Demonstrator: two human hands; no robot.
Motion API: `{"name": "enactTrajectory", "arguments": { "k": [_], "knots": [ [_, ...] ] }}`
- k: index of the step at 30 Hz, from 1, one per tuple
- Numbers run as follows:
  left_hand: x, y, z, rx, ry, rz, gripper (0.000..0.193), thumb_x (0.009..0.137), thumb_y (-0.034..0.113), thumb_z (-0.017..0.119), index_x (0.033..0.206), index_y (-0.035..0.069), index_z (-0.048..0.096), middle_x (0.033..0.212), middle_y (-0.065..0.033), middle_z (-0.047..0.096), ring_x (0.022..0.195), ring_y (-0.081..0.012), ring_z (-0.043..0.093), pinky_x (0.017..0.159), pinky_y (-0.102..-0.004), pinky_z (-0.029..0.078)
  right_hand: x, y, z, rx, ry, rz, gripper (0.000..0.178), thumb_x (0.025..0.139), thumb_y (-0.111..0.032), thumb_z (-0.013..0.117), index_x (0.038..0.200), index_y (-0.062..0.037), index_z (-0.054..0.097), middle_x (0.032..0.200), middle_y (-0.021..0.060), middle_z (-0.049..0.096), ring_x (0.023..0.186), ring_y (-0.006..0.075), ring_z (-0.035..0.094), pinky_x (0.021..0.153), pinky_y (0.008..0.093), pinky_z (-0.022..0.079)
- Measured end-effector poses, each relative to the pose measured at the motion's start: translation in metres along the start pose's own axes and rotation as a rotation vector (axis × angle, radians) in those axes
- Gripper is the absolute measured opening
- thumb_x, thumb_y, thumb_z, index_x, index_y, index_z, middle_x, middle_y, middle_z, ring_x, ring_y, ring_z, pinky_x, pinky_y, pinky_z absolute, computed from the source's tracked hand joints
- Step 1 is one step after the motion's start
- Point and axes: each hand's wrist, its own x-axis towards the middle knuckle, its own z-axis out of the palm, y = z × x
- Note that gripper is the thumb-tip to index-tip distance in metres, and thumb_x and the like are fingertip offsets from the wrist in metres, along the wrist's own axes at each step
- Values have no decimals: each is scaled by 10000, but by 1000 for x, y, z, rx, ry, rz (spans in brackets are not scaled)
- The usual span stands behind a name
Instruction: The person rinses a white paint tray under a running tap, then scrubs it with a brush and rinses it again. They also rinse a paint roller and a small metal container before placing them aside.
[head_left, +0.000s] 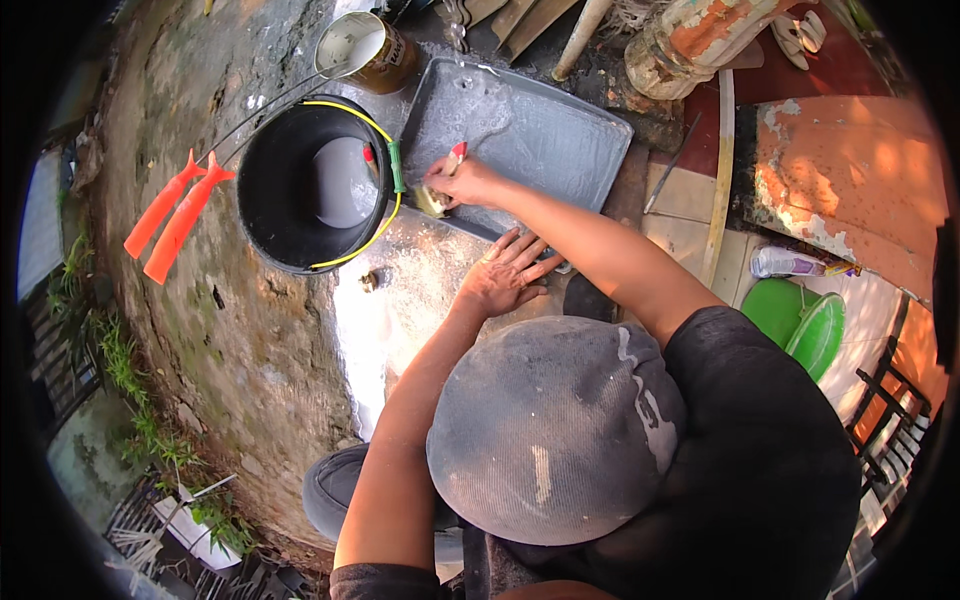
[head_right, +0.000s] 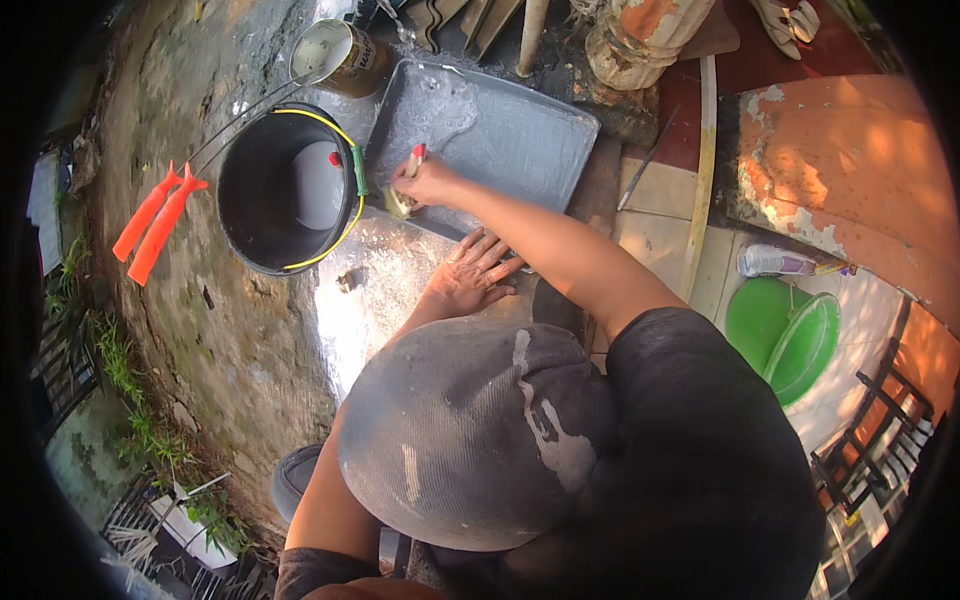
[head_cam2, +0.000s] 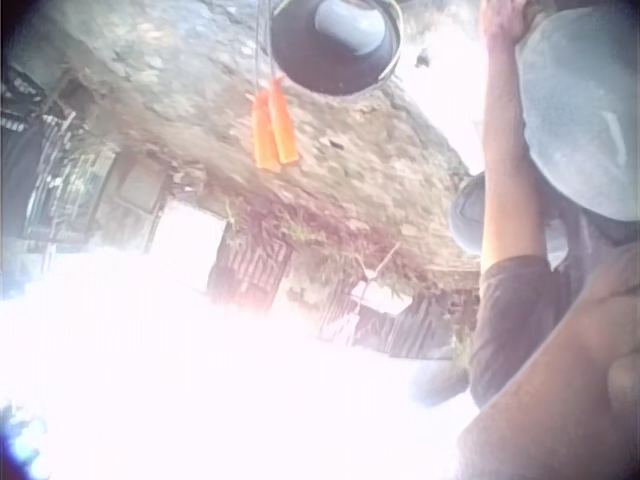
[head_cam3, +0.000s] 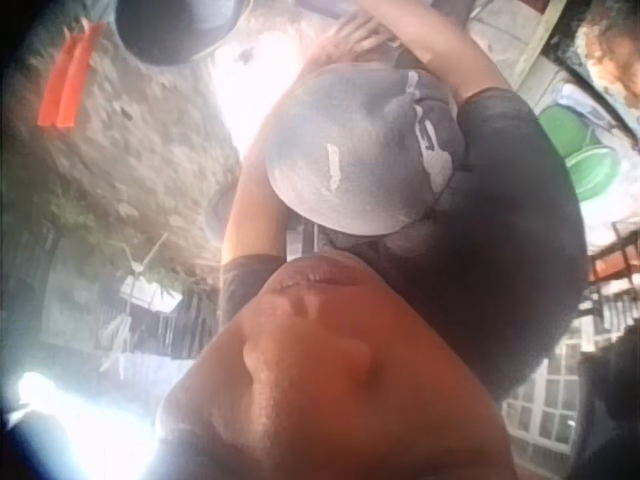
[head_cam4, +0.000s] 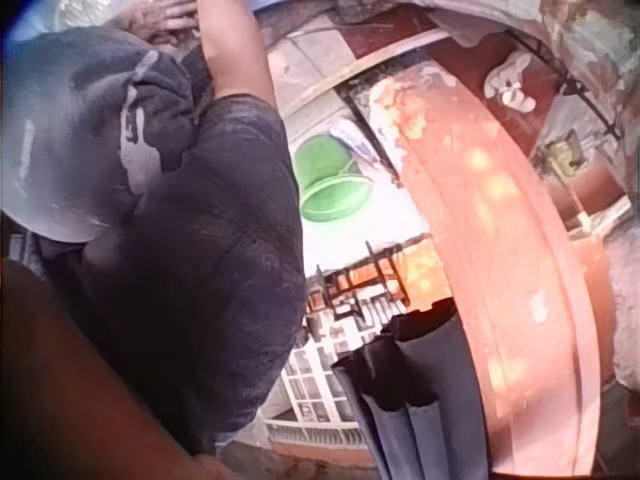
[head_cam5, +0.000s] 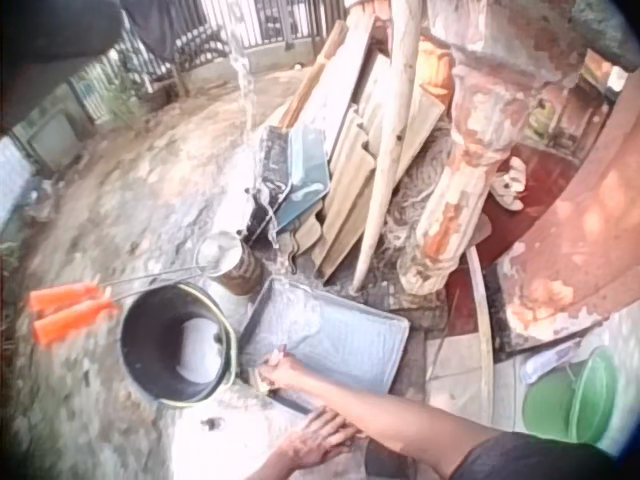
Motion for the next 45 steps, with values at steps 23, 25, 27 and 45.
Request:
{"name": "enactTrajectory", "arguments": {
  "k": [23, 25, 27, 45],
  "knots": [
    [-8, 1, 17, -91, -56, -143, 693, 1037, 444, 584, 1608, 101, 393, 1712, -55, 328, 1552, -255, 340, 1238, -465, 315, -139, -54, -104, -618, -229, -216, 249, 910, -193, 698, 1072, -24, 783, 680, 177, 646, 629, 237, 632, 659, 379, 521],
    [-7, 4, 14, -83, 18, -159, 659, 1050, 427, 566, 1599, 100, 404, 1720, -59, 315, 1560, -246, 329, 1235, -465, 323, -148, -75, -140, -716, -184, -170, 222, 896, -189, 695, 1008, -13, 771, 695, 186, 654, 633, 258, 643, 654, 390, 524],
    [-6, 4, 4, -85, 28, -176, 640, 1064, 403, 540, 1602, 90, 391, 1724, -68, 312, 1566, -248, 326, 1240, -446, 330, -137, -90, -170, -775, -71, -213, 197, 886, -184, 688, 930, -2, 750, 707, 204, 657, 642, 309, 656, 651, 415, 527],
    [21, 0, -51, 205, 346, -86, 469, 894, 128, 631, 1348, 9, 633, 1460, -174, 632, 1349, -366, 614, 994, -411, 571, -212, -145, -161, -699, 588, -385, 145, 925, -93, 704, 1039, -6, 732, 826, 170, 741, 741, 267, 748, 688, 353, 559]
  ]
}}
